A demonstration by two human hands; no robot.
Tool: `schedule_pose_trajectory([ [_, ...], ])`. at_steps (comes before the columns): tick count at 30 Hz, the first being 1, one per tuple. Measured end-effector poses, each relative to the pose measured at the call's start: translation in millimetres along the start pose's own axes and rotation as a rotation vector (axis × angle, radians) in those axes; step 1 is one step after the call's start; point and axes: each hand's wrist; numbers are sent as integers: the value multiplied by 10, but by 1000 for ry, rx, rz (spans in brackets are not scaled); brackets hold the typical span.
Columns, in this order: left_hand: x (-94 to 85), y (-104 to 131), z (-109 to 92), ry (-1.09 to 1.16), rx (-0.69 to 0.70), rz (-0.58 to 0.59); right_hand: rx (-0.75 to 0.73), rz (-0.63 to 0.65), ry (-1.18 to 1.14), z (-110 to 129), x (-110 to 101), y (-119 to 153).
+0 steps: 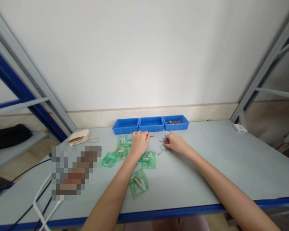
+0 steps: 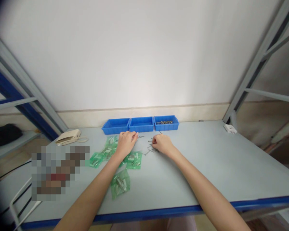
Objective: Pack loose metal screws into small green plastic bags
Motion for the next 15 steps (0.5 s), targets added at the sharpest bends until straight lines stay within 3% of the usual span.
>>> schedule_pose_trajectory([
  [5,30,6,18,54,46,5,-37,-101,-256,-22,19,-48],
  [11,54,9,-52,409,224,88,-32,-34,-1032,-48,65,-187],
  [15,41,18,-107,403,224,12,-61,-54,-1151,-41,132,-227],
])
Point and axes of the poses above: each hand's wrist, its own y-axis away from the middle knuckle, its own x-axis out of the palm, z = x × y, and after that the axes turned 4 degrees about y, right-handed
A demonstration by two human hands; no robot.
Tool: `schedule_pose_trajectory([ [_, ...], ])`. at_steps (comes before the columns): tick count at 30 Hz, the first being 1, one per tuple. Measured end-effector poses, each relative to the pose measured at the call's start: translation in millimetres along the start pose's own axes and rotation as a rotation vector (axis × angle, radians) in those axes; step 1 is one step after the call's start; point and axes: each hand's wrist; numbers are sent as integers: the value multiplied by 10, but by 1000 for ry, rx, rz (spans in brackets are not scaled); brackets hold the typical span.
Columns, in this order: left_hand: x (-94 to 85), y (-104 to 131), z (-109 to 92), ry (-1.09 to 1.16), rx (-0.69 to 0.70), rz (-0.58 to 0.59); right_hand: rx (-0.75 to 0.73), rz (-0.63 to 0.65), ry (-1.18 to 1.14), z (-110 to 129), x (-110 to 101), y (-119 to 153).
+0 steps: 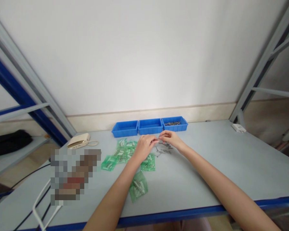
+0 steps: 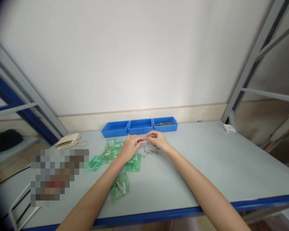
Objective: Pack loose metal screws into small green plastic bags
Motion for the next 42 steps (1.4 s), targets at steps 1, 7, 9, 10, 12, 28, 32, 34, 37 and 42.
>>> schedule_pose_trajectory([
  [1,-6,0,-6,-5,-2,-11,-21,-17,27,-12,5,-1],
  [7,-75,-1,-25,-10,-11,16,-187,-92,405,55,-3,75],
  [9,-98,1,-43,-20,-26,25,-219,-83,505,124,3,121],
  [10,-108,3,-53,-22,-33,29,-222,-77,552,157,9,141],
  [12,-125,5,-71,-6,-48,44,-206,-61,632,207,20,170],
  [28,-127,19,-49,128,-21,47,-159,140,357,178,-14,146],
  [32,-125,19,-58,116,-103,36,-225,44,539,196,-19,161],
  [34,-118,21,-60,115,-122,42,-261,20,606,213,-16,178],
  [37,-112,23,-64,125,-127,48,-280,-14,647,233,-8,199],
  [42,-121,14,-70,121,-116,47,-225,20,610,215,-12,182],
])
Point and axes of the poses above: each hand's wrist, its own y-axis away from the middle knuckle, its own x-axis out of the palm, z = x × y, and after that the axes turned 4 degrees about y, right-handed
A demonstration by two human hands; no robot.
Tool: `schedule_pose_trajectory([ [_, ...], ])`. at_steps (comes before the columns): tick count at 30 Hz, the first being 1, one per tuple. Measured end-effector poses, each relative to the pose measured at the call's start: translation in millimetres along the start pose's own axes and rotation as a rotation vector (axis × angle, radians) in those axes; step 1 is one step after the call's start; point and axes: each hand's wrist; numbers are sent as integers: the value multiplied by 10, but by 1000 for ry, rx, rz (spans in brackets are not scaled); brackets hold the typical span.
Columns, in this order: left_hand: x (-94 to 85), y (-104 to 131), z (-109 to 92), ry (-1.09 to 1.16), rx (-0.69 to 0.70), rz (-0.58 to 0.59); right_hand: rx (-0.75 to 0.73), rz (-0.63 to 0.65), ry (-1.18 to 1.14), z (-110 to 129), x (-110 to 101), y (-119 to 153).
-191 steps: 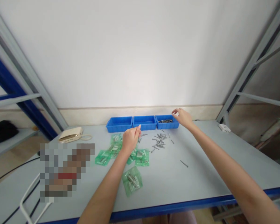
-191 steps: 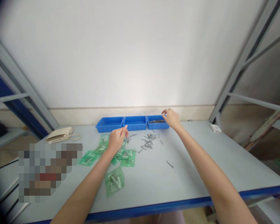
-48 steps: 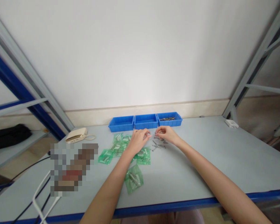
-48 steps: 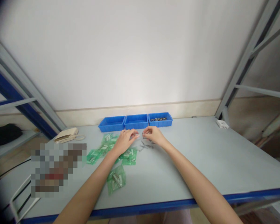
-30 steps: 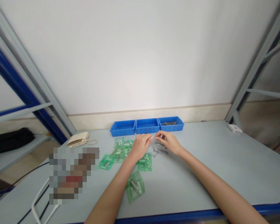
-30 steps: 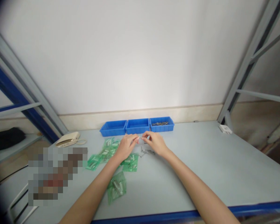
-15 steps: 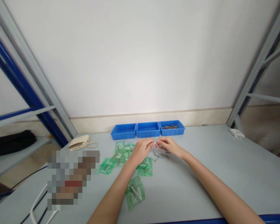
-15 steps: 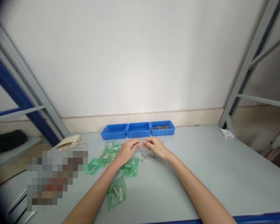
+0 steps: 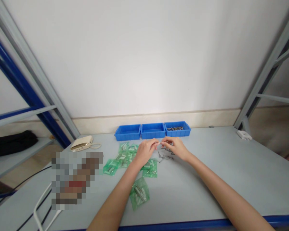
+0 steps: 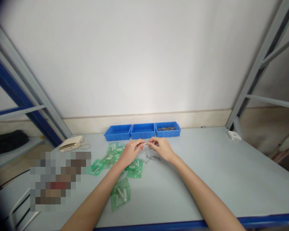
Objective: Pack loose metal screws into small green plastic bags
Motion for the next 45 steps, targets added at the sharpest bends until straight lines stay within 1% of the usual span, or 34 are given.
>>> schedule_pose_trajectory([
  [3,3,-2,4,-33,42,-18,-3,10,-26,-14,5,-3],
  [7,15,6,8,-52,36,-49,-62,-47,3,29,6,16],
  [10,18,12,-4,-51,9,-28,-56,-69,98,82,-1,31],
  [13,13,13,-16,-26,-11,-11,-34,-95,142,110,-12,31],
  [18,9,7,-7,-18,28,-33,-12,-56,135,62,9,17],
  [23,15,-2,2,-69,15,-37,-69,-25,155,-2,76,37],
  [24,7,-6,2,-95,13,-60,-77,-30,173,-10,78,17],
  [26,-24,-15,6,-172,-19,-172,-87,-50,219,-21,56,-89],
  [28,-71,-22,26,-231,-92,-334,-79,-80,286,-22,1,-288],
  [30,-117,-24,66,-237,-171,-448,-27,-101,392,-8,-72,-534],
  [32,-148,-20,119,-226,-219,-481,95,-136,580,19,-140,-740],
  [34,-158,-15,172,-234,-238,-461,176,-191,731,42,-185,-825],
  [35,-156,-14,192,-246,-238,-443,192,-217,774,44,-194,-812],
  [37,-139,-17,215,-277,-224,-412,189,-239,797,17,-179,-686],
  [39,-111,-25,204,-307,-200,-391,191,-162,778,-54,-122,-479],
  [42,-64,-31,143,-356,-156,-361,245,-40,770,-193,-4,-171],
  [45,-27,-24,98,-431,-111,-327,274,-15,750,-288,86,-1],
])
Point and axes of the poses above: each hand's wrist, its own y-axis away from the middle knuckle, its own x-axis out of the palm, z = x × y, and after that the axes turned 4 degrees about y, right-handed
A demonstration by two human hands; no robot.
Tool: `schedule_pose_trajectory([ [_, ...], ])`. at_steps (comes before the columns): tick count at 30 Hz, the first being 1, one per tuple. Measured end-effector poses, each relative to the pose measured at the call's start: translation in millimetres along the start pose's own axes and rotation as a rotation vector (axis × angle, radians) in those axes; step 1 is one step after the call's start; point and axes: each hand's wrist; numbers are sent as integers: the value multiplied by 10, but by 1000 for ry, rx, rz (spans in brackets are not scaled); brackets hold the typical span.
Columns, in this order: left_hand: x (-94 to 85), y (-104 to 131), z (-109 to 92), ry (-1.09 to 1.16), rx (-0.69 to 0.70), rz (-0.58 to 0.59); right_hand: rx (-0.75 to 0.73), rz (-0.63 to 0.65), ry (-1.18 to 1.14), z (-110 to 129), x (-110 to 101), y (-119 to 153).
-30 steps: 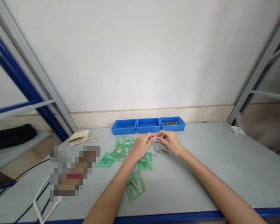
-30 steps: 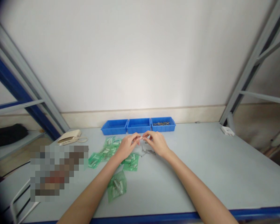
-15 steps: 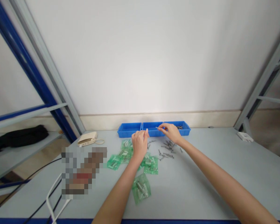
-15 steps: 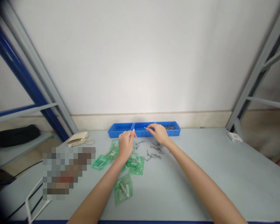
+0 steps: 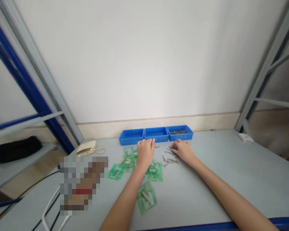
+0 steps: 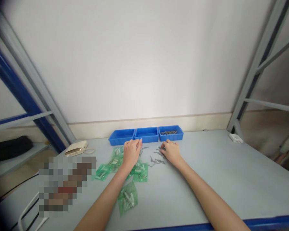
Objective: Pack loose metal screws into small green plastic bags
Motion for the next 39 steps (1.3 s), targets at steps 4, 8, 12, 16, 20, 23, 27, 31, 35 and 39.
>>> schedule_pose_trajectory([
  [4,39,25,26,-48,30,12,7,-21,-46,-3,44,23],
  [8,91,37,75,30,43,14,-1,-28,-165,-21,17,26],
  [12,112,53,42,142,146,-1,38,-24,-449,-48,-1,28],
  [16,101,72,-39,114,394,177,-59,129,-965,-29,29,-4],
  [20,95,88,-86,-6,537,239,-116,244,-1267,10,77,-1],
  [23,88,88,-95,-51,559,201,-94,276,-1389,18,71,19],
  [27,65,77,-100,-45,537,152,-139,282,-1397,-8,19,22],
  [31,56,76,-98,-31,474,133,-116,237,-1339,-23,-23,13],
  [35,57,87,-100,-65,489,178,-125,182,-1342,9,-51,34],
  [39,55,94,-111,-76,480,211,-130,197,-1286,34,-61,63],
])
Point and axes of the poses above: each hand's wrist, its own y-axis away from the middle knuckle, its own x-axis out of the palm, z = x × y, and after that the axes turned 4 degrees about y, right-handed
